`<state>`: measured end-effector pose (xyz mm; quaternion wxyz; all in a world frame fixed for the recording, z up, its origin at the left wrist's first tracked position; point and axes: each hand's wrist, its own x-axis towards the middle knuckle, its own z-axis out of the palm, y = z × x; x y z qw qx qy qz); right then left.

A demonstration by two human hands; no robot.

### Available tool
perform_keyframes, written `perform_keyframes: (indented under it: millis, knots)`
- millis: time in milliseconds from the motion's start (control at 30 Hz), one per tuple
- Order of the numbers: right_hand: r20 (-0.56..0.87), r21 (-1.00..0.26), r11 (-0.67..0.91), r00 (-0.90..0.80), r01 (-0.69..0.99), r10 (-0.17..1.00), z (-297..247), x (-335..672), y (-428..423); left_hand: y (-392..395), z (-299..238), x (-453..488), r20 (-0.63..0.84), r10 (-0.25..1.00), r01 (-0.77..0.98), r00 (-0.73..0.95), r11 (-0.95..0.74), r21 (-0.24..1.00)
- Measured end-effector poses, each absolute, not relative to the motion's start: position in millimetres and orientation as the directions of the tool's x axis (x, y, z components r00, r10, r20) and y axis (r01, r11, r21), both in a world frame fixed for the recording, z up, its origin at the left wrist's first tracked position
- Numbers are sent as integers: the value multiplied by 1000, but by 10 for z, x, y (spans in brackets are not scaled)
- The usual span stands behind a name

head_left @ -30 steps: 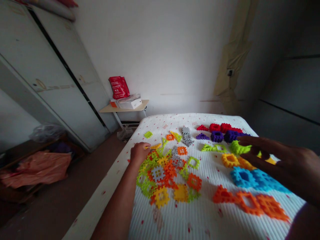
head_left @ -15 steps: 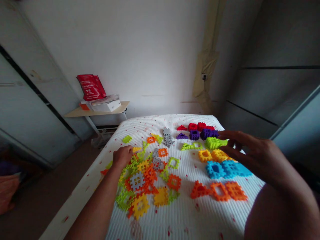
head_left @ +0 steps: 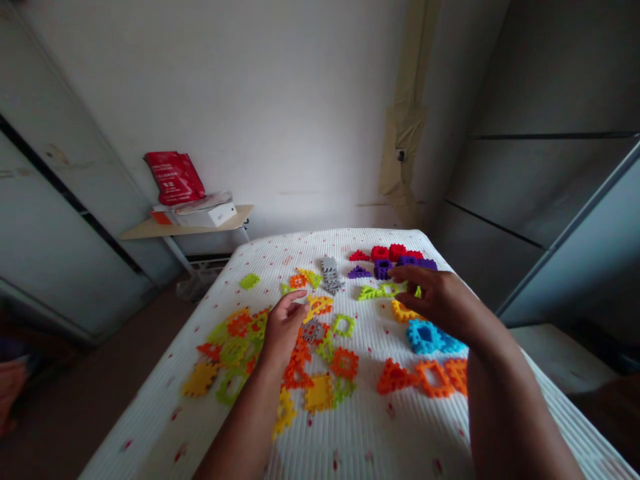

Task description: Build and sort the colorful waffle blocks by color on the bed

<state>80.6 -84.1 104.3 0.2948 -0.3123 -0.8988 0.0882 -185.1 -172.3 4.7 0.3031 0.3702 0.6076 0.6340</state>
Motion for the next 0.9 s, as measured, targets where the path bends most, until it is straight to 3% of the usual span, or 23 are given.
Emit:
perform_keyframes:
  millis: [267, 467, 633, 900]
  knots:
    - [399, -308, 894, -809, 325, 431, 677, 151, -922, -1806, 49, -1708, 66, 861, 4, -504, -74, 997]
    - [316, -177, 947, -896, 268, 313, 494, -113, -1067, -1897, -2, -1671, 24, 869, -11, -495, -34, 999]
    - [303, -88, 952, -902, 294, 307, 400, -191, -1111, -1928, -110, -1674, 11, 877, -48, -480, -39, 998]
    - [262, -59, 945, -909, 322, 326, 429, -176, -1120, -1940, -168, -1663, 35, 877, -2, -479, -41, 999]
